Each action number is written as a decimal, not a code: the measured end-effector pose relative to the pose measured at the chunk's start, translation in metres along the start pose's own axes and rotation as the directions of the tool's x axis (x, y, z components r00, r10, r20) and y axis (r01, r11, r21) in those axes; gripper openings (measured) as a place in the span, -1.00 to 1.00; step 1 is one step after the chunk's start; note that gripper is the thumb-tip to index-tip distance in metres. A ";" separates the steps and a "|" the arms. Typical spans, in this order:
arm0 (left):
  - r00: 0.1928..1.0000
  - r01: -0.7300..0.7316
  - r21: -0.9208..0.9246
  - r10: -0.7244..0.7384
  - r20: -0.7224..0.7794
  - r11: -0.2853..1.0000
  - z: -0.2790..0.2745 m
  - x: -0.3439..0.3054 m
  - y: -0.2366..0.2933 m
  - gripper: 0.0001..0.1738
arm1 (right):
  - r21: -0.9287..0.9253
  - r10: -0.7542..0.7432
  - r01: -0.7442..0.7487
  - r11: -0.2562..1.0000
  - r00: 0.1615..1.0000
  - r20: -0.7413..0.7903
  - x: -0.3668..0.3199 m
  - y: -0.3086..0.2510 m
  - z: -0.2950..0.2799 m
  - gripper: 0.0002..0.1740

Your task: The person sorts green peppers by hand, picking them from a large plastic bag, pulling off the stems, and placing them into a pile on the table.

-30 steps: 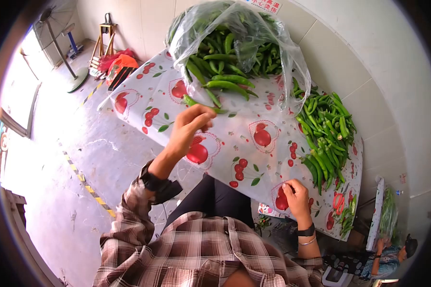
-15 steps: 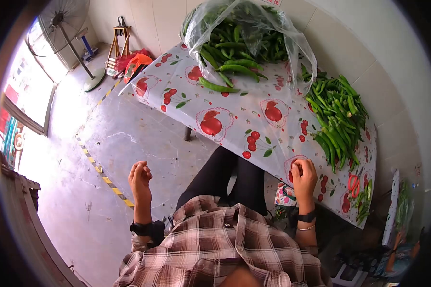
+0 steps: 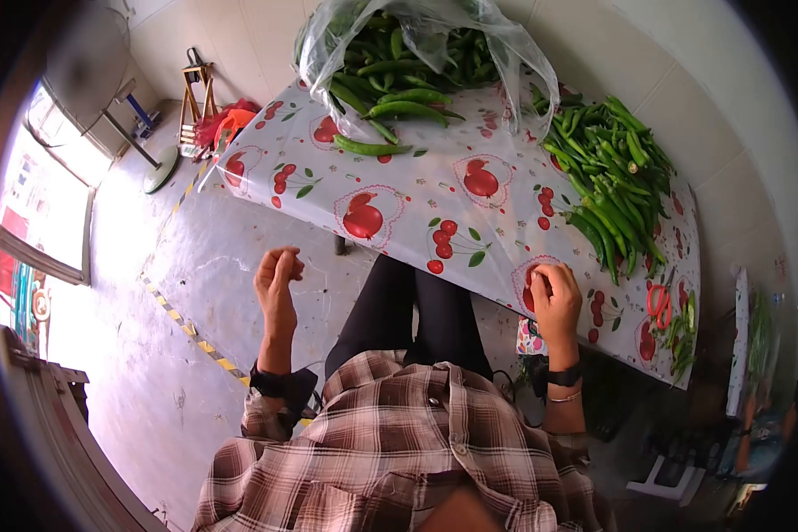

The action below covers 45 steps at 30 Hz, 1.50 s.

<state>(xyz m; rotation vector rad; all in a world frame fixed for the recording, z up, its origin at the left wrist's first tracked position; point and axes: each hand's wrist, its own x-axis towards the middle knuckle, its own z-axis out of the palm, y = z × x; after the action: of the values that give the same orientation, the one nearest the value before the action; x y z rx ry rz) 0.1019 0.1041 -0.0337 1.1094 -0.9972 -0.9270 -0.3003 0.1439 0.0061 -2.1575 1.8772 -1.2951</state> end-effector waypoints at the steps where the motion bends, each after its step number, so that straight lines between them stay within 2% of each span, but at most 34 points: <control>1: 1.000 0.005 0.002 -0.005 0.011 1.000 0.003 0.009 0.003 -0.74 | 0.012 0.003 -0.003 1.000 1.000 -0.002 0.001 0.000 0.000 -0.95; 3: 0.983 -0.182 0.170 0.185 -0.002 0.969 0.011 0.034 0.010 -0.76 | 0.022 0.003 -0.003 1.000 1.000 -0.004 0.000 0.000 0.000 -0.95; 4: 0.983 -0.181 0.167 0.184 -0.003 0.969 0.016 0.048 0.013 -0.76 | 0.016 0.007 -0.007 1.000 1.000 -0.003 -0.001 0.000 0.000 -0.95; 6: 0.940 -0.324 0.286 0.340 -0.009 0.902 0.024 0.077 0.017 -0.77 | 0.012 -0.003 0.003 1.000 1.000 0.003 0.001 0.001 0.001 -0.95; 11: 0.911 -0.377 0.441 0.411 0.020 0.814 0.048 0.135 0.014 -0.74 | 0.011 0.028 -0.028 1.000 1.000 0.014 0.001 -0.004 -0.001 -0.96; 12: 0.895 -0.408 0.478 0.443 0.042 0.778 0.050 0.142 0.008 -0.72 | -0.008 -0.012 0.012 1.000 1.000 -0.002 0.001 0.001 0.001 -0.96; 14: 0.866 -0.452 0.549 0.493 0.082 0.703 0.056 0.151 -0.002 -0.72 | -0.037 0.006 -0.006 0.999 1.000 0.018 -0.001 0.003 0.001 -0.96; 17: 0.893 -0.385 0.613 0.446 0.059 0.690 0.068 0.148 -0.011 -0.69 | -0.015 0.034 -0.033 0.999 0.999 0.037 -0.001 0.003 0.002 -0.95; 19: 0.876 -0.394 0.681 0.476 0.076 0.618 0.072 0.146 -0.009 -0.67 | -0.032 0.021 -0.020 0.999 0.999 0.040 -0.001 0.002 0.001 -0.94; 25: 0.878 -0.372 0.736 0.473 0.080 0.566 0.072 0.146 -0.012 -0.66 | -0.022 0.014 -0.013 1.000 0.999 0.042 -0.002 0.001 0.001 -0.94; 27: 0.886 -0.354 0.739 0.460 0.067 0.574 0.073 0.145 -0.012 -0.67 | -0.005 0.032 -0.032 0.999 0.998 0.050 0.000 0.001 0.000 -0.93; 29: 0.892 -0.355 0.737 0.445 0.083 0.574 0.075 0.145 -0.006 -0.68 | -0.003 -0.010 0.010 1.000 1.000 0.027 -0.002 0.001 0.001 -0.92; 31: 0.932 -0.273 0.747 0.359 0.049 0.606 0.076 0.143 -0.003 -0.70 | 0.000 0.015 -0.015 1.000 0.999 0.028 -0.001 -0.002 0.000 -0.92; 32: 0.905 -0.327 0.760 0.417 0.080 0.562 0.074 0.146 -0.007 -0.71 | 0.006 0.011 -0.011 1.000 0.999 0.042 0.000 -0.001 -0.001 -0.92; 33: 0.903 -0.346 0.753 0.417 0.106 0.560 0.073 0.148 -0.012 -0.71 | -0.001 0.032 -0.032 0.999 0.999 0.026 -0.001 0.001 -0.003 -0.92; 37: 0.924 -0.309 0.775 0.366 0.108 0.551 0.071 0.147 -0.009 -0.70 | 0.014 0.047 -0.048 0.999 0.998 0.051 -0.004 0.002 -0.001 -0.89; 39: 0.938 -0.289 0.745 0.335 0.093 0.601 0.071 0.147 -0.009 -0.69 | -0.008 0.006 -0.005 1.000 0.999 0.037 -0.002 0.001 -0.001 -0.89; 43: 0.942 -0.284 0.784 0.313 0.121 0.552 0.067 0.152 -0.008 -0.66 | 0.004 -0.011 0.010 1.000 1.000 0.027 -0.003 0.002 0.000 -0.88; 45: 0.982 -0.188 0.638 0.132 0.135 0.747 0.063 0.164 -0.004 -0.56 | -0.001 -0.023 0.023 1.000 0.999 0.029 -0.002 0.003 -0.001 -0.88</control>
<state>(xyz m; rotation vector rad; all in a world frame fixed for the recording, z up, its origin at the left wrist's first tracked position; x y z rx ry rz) 0.0884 -0.0682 -0.0019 1.5374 -1.5257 -0.4792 -0.3029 0.1455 0.0041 -2.1922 1.8490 -1.2593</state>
